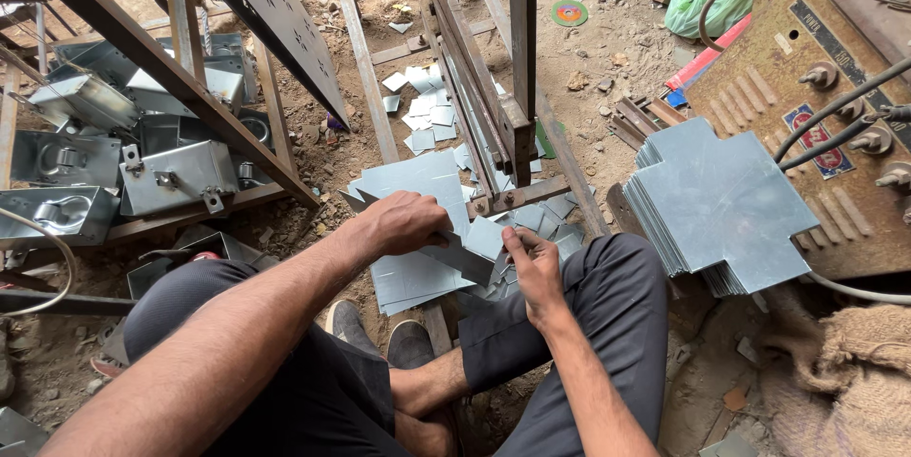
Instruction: The person uses a manual lever-operated shear to cut a metal sheet into smaller rectangular pieces, then uses a small tool to bend the edges of the pieces while sitting on the floor.
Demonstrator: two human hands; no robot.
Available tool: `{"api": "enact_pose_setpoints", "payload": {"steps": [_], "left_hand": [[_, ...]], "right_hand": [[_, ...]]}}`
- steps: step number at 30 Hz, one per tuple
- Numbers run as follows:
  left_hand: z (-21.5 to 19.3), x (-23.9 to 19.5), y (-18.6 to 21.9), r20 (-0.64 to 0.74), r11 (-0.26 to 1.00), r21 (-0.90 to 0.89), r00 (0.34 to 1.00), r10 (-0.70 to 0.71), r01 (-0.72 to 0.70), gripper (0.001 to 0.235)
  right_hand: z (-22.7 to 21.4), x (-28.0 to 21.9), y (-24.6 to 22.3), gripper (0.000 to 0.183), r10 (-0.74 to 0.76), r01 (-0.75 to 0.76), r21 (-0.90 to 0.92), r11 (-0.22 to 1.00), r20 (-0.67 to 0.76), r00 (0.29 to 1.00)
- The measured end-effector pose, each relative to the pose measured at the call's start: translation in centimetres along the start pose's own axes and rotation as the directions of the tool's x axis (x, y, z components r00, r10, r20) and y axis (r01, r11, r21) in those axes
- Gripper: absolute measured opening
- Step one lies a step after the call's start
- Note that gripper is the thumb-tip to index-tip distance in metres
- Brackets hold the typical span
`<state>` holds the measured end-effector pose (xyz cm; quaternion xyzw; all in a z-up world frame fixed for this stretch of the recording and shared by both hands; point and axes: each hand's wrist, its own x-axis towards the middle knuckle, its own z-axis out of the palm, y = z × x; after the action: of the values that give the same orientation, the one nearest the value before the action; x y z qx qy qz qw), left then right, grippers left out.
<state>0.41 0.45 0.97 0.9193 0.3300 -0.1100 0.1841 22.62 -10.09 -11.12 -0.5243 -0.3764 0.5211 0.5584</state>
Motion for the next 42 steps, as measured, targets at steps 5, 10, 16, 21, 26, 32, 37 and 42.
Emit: {"api": "enact_pose_setpoints", "payload": {"steps": [5, 10, 16, 21, 26, 32, 37, 42], "left_hand": [[0.1, 0.0, 0.1, -0.015, 1.000, 0.014, 1.000, 0.022, -0.022, 0.020], [0.1, 0.2, 0.1, 0.018, 1.000, 0.024, 1.000, -0.002, 0.002, 0.019], [0.3, -0.1, -0.3, -0.033, 1.000, 0.016, 0.999, 0.028, -0.027, 0.020], [0.5, 0.2, -0.4, -0.026, 0.999, 0.018, 0.999, 0.033, -0.033, 0.019], [0.6, 0.3, -0.3, -0.009, 0.999, 0.043, 1.000, 0.029, -0.028, 0.019], [0.4, -0.2, -0.8, -0.046, 0.998, 0.042, 0.998, 0.041, -0.039, 0.017], [0.6, -0.1, -0.5, -0.073, 1.000, -0.002, 0.997, 0.029, -0.029, 0.016], [0.8, 0.0, -0.7, -0.093, 0.999, 0.002, 0.995, 0.048, -0.048, 0.015]], "right_hand": [[0.2, 0.5, 0.5, 0.027, 0.248, -0.245, 0.137, 0.960, -0.004, 0.969], [0.3, 0.3, 0.5, 0.027, 0.244, -0.240, 0.136, 0.961, -0.016, 0.970], [0.8, -0.5, -1.5, 0.025, -0.118, 0.120, -0.106, 0.987, 0.022, 0.993], [0.5, -0.2, -0.7, 0.024, 0.106, -0.105, -0.046, 0.993, 0.012, 0.994], [0.3, 0.0, 0.1, 0.022, 0.199, -0.207, 0.097, 0.973, 0.084, 0.976], [1.1, -0.3, -1.0, 0.017, 0.078, -0.084, 0.139, 0.987, 0.047, 0.996], [0.4, 0.3, 0.5, 0.022, 0.195, -0.196, 0.074, 0.978, 0.010, 0.981], [0.0, 0.6, 1.0, 0.020, 0.180, -0.179, 0.084, 0.980, -0.004, 0.984]]}}
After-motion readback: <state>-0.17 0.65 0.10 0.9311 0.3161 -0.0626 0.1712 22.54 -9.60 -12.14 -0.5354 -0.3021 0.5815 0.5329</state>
